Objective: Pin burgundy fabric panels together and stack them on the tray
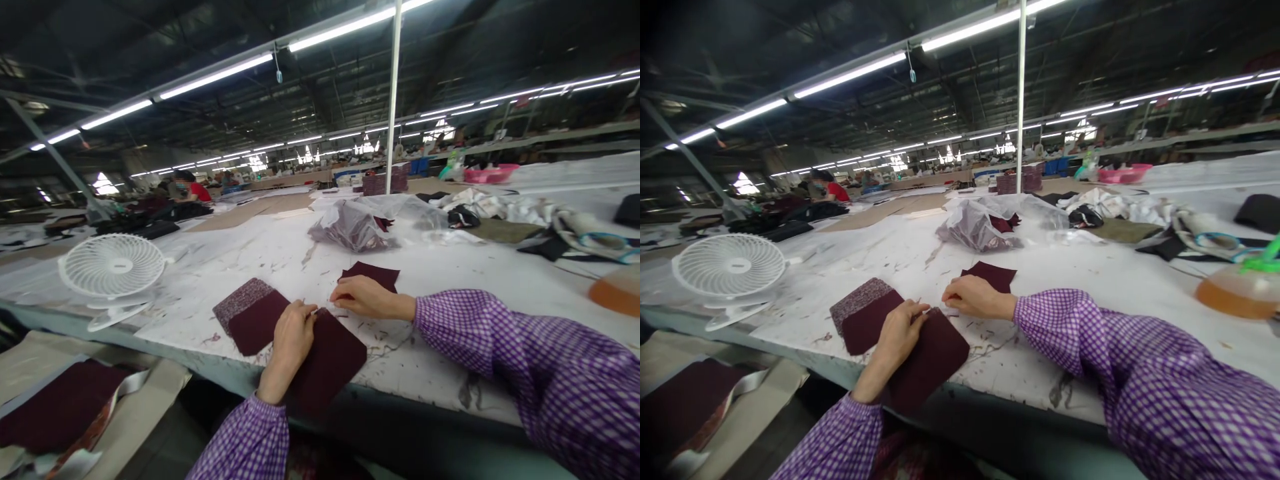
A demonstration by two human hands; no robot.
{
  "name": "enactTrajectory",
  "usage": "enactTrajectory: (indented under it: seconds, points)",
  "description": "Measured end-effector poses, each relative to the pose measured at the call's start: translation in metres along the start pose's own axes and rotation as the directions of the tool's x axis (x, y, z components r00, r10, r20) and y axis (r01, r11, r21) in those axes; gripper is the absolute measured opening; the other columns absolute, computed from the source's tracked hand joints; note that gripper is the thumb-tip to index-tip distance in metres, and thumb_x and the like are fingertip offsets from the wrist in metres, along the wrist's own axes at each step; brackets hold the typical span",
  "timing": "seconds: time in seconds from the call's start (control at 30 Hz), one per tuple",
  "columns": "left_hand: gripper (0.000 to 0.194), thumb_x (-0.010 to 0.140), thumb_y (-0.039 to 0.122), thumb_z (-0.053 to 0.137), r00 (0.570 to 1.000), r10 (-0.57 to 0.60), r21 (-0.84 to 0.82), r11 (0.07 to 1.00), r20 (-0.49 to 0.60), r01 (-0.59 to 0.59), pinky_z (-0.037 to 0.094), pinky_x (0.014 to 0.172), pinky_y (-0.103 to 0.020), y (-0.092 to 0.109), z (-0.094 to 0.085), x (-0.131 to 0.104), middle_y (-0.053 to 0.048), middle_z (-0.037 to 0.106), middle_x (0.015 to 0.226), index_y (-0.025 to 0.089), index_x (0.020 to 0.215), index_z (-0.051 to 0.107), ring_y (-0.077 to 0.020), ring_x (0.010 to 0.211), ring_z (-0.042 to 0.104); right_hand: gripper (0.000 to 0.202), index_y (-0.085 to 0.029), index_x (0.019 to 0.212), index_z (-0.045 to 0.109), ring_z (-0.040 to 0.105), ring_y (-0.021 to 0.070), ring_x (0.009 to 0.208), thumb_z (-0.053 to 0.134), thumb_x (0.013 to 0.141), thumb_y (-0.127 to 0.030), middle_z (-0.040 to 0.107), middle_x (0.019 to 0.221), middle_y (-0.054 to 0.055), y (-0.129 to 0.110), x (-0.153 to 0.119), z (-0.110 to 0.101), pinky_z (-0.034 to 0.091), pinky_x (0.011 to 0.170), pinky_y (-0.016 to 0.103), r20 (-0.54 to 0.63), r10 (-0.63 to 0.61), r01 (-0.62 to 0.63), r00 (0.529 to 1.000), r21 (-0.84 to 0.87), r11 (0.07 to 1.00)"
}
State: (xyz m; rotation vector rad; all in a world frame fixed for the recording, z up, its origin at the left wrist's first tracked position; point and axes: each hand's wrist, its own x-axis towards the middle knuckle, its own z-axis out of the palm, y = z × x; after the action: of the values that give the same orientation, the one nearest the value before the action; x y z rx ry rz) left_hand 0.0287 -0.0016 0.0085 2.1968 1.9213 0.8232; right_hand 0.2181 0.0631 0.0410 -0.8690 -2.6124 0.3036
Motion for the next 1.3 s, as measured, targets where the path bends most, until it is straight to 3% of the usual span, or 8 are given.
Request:
enactTrajectory:
  seconds: [0.07,0.23,0.47,0.73,1.1,1.3]
  points:
    - [0.028,0.084,0.014,0.048,0.999,0.038,0.018,0.999,0.006,-0.038,0.044,0.078,-0.029,-0.003,0.001,-0.001,-0.005,0.063,0.086,0.018,0.1,0.071,-0.0179,0.084,0.059,0.018,-0.016,0.09,0.072,0.059,0.013,0.074,0.054,0.087,-0.02,0.066,0.089,0.006,0.001,-0.008,0.005,0.04,0.067,0.024,-0.034,-0.064,0.063,0.997,-0.037,0.997]
    - [0.028,0.087,0.016,0.045,0.996,0.089,-0.002,0.996,0.002,-0.089,0.043,0.076,-0.027,-0.003,0.0,-0.005,-0.004,0.059,0.082,0.02,0.095,0.072,-0.0172,0.083,0.057,0.024,-0.019,0.099,0.071,0.058,0.0131,0.079,0.049,0.091,-0.023,0.064,0.089,0.005,0.0,-0.018,0.018,0.04,0.066,0.024,-0.029,-0.169,0.164,0.985,-0.114,0.98]
    - [0.036,0.092,0.019,0.038,0.988,0.154,0.085,0.984,0.002,-0.153,0.043,0.074,-0.027,0.003,0.0,-0.011,-0.005,0.059,0.083,0.023,0.102,0.071,-0.0168,0.084,0.055,0.023,-0.017,0.096,0.072,0.057,0.0124,0.078,0.05,0.091,-0.023,0.064,0.088,0.005,0.0,-0.016,0.022,0.039,0.066,0.023,-0.035,-0.162,0.156,0.986,-0.134,0.979]
    - [0.038,0.092,0.015,0.034,0.982,0.173,0.239,0.953,0.075,-0.186,0.042,0.074,-0.029,0.012,-0.004,-0.013,-0.006,0.058,0.087,0.021,0.1,0.071,-0.0182,0.085,0.054,0.025,-0.017,0.099,0.072,0.057,0.0127,0.078,0.048,0.092,-0.023,0.064,0.089,0.006,-0.002,-0.017,0.02,0.039,0.065,0.023,-0.024,-0.164,0.158,0.986,-0.158,0.975]
    - [0.037,0.092,0.015,0.035,0.979,0.183,0.213,0.957,0.085,-0.197,0.042,0.075,-0.028,0.012,-0.004,-0.013,-0.006,0.059,0.088,0.022,0.099,0.071,-0.0178,0.088,0.054,0.023,-0.018,0.1,0.071,0.058,0.0137,0.079,0.05,0.09,-0.021,0.063,0.09,0.006,-0.004,-0.017,0.018,0.042,0.066,0.023,-0.018,-0.138,0.134,0.99,-0.137,0.981]
    - [0.036,0.093,0.015,0.035,0.979,0.192,0.213,0.956,0.071,-0.203,0.043,0.076,-0.028,0.01,-0.002,-0.013,-0.005,0.059,0.087,0.022,0.102,0.07,-0.0178,0.088,0.054,0.027,-0.015,0.11,0.063,0.059,0.0159,0.093,0.045,0.09,-0.016,0.064,0.107,0.008,-0.015,-0.017,0.019,0.045,0.082,0.027,-0.1,-0.145,0.144,0.984,-0.018,0.989]
